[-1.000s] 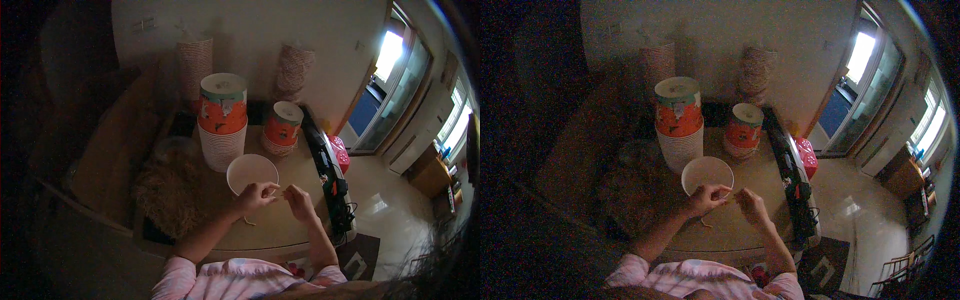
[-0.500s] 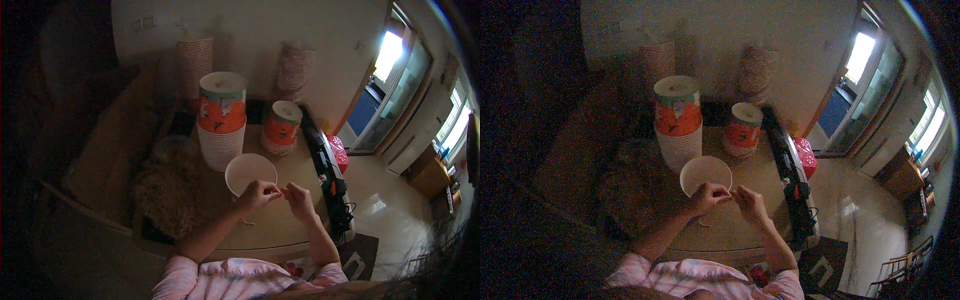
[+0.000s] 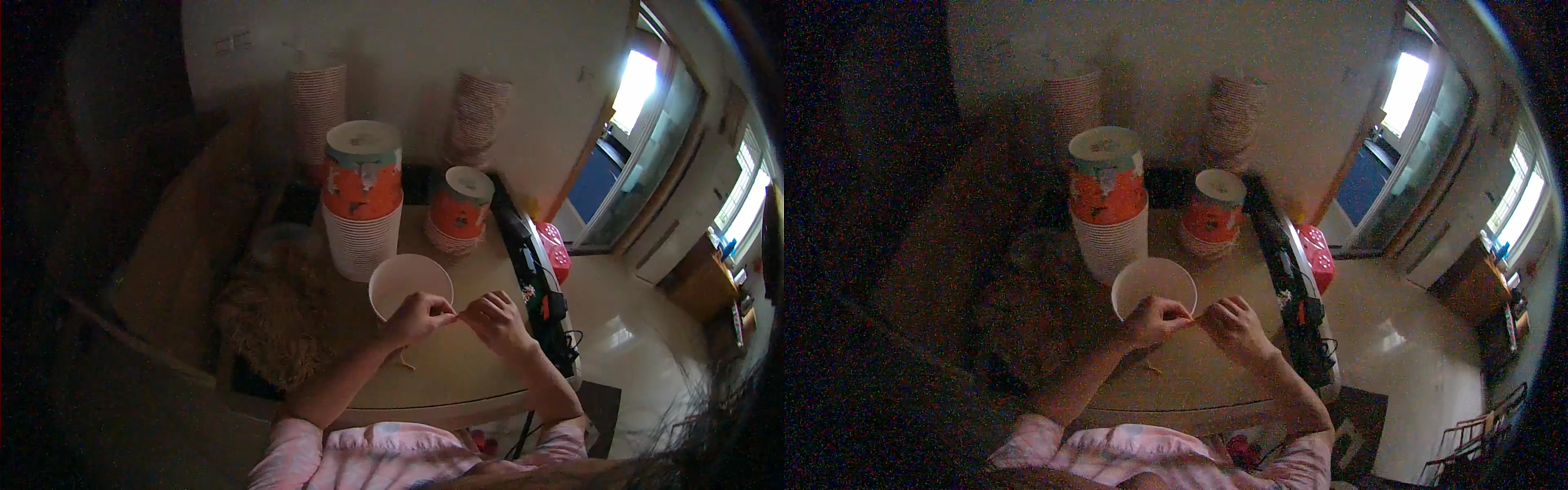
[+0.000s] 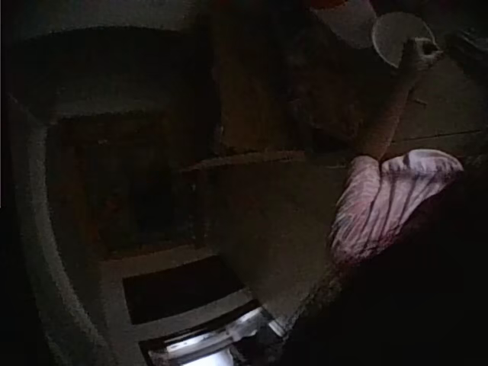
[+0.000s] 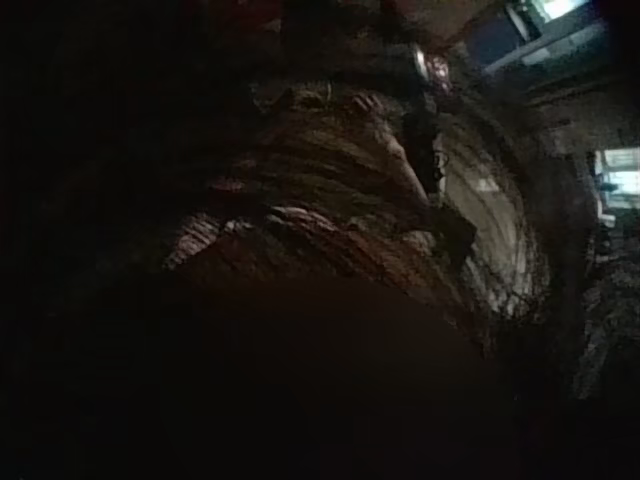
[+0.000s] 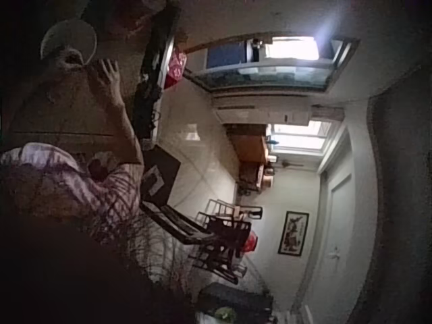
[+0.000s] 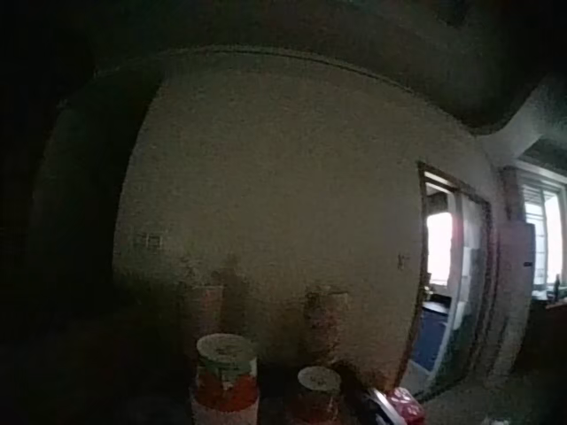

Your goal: Tying decorative strings into pre-made holes on the rims of paper buckets for packaging.

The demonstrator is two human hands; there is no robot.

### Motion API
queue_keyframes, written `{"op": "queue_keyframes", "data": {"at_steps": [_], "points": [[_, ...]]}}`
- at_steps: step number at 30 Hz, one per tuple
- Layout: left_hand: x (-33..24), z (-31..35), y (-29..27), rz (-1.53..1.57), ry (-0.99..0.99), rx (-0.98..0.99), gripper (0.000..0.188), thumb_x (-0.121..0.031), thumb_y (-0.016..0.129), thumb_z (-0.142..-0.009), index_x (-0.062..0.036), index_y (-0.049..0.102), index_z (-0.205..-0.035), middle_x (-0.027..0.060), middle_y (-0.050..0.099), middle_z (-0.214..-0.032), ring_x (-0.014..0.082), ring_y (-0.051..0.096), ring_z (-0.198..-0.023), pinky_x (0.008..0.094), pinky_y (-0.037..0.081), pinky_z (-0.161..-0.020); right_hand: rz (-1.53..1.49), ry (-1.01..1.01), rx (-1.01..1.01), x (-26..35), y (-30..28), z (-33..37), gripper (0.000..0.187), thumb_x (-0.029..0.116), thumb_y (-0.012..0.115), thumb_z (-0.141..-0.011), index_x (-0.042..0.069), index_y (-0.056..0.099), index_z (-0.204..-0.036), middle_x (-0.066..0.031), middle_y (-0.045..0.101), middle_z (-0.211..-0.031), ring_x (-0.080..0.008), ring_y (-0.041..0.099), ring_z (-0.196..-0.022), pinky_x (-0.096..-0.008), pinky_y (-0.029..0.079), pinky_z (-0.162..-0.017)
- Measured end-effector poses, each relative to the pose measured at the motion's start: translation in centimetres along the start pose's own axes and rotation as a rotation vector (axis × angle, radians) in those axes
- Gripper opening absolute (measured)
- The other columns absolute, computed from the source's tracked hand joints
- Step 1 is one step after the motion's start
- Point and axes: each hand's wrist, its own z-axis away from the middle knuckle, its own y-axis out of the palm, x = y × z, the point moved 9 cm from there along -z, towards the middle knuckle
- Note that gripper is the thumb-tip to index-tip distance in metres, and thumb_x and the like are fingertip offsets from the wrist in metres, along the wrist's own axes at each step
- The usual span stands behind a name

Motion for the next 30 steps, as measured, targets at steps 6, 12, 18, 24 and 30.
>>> {"op": "queue_keyframes", "data": {"at_steps": [6, 12, 18, 24, 30], "points": [[0.3, -0.2, 0.2, 0.009, 0.008, 0.001, 0.016, -0.014, 0.066, -0.077, 0.0009, 0.064, -0.083, 0.0077, 0.065, -0.072, 0.0104, 0.059, -0.066, 0.0258, 0.046, -0.061, -0.009, -0.034, 0.045, -0.4, 0.3, 0.0, 0.015, 0.014, 0.065, -0.067, 0.011, 0.061, -0.082, -0.0015, 0.056, -0.079, -0.0188, 0.055, -0.075, -0.0322, 0.042, -0.069], [0.1, -0.1, 0.1, 0.04, 0.021, 0.0, 0.015, -0.014, 0.065, -0.078, 0.0007, 0.064, -0.083, 0.0066, 0.064, -0.071, 0.0096, 0.058, -0.065, 0.0252, 0.046, -0.061, -0.052, 0.041, 0.089, -0.9, 1.1, 0.0, 0.01, 0.014, 0.062, -0.073, 0.01, 0.058, -0.082, -0.0033, 0.054, -0.078, -0.0209, 0.055, -0.076, -0.0336, 0.041, -0.07], [-0.7, 0.1, 0.1, 0.009, -0.059, 0.009, 0.016, -0.015, 0.066, -0.078, 0.0006, 0.064, -0.083, 0.0066, 0.064, -0.07, 0.0087, 0.058, -0.065, 0.0253, 0.046, -0.06, -0.164, 0.216, 0.158, -2.5, 3.3, 1.1, 0.009, 0.011, 0.058, -0.078, 0.008, 0.055, -0.086, -0.0074, 0.052, -0.077, -0.0265, 0.054, -0.077, -0.038, 0.042, -0.069], [-0.1, 0.1, 0.0, 0.039, -0.095, 0.011, 0.017, -0.016, 0.066, -0.078, 0.0004, 0.065, -0.084, 0.0079, 0.065, -0.072, 0.0097, 0.058, -0.065, 0.0265, 0.046, -0.06, -0.617, 0.541, 0.117, -3.6, 3.8, 1.7, 0.006, 0.005, 0.054, -0.084, 0.001, 0.049, -0.082, -0.0125, 0.054, -0.076, -0.028, 0.055, -0.07, -0.0336, 0.044, -0.063], [0.9, -0.4, -1.0, -0.003, -0.082, -0.055, 0.014, -0.012, 0.06, -0.081, 0.0004, 0.062, -0.086, 0.0083, 0.063, -0.072, 0.0109, 0.059, -0.07, 0.0284, 0.046, -0.064, -0.687, 0.551, 0.117, -3.1, 4.0, 1.5, 0.001, 0.001, 0.055, -0.083, 0.001, 0.054, -0.084, -0.0102, 0.057, -0.081, -0.0229, 0.058, -0.076, -0.0305, 0.045, -0.065]]}}
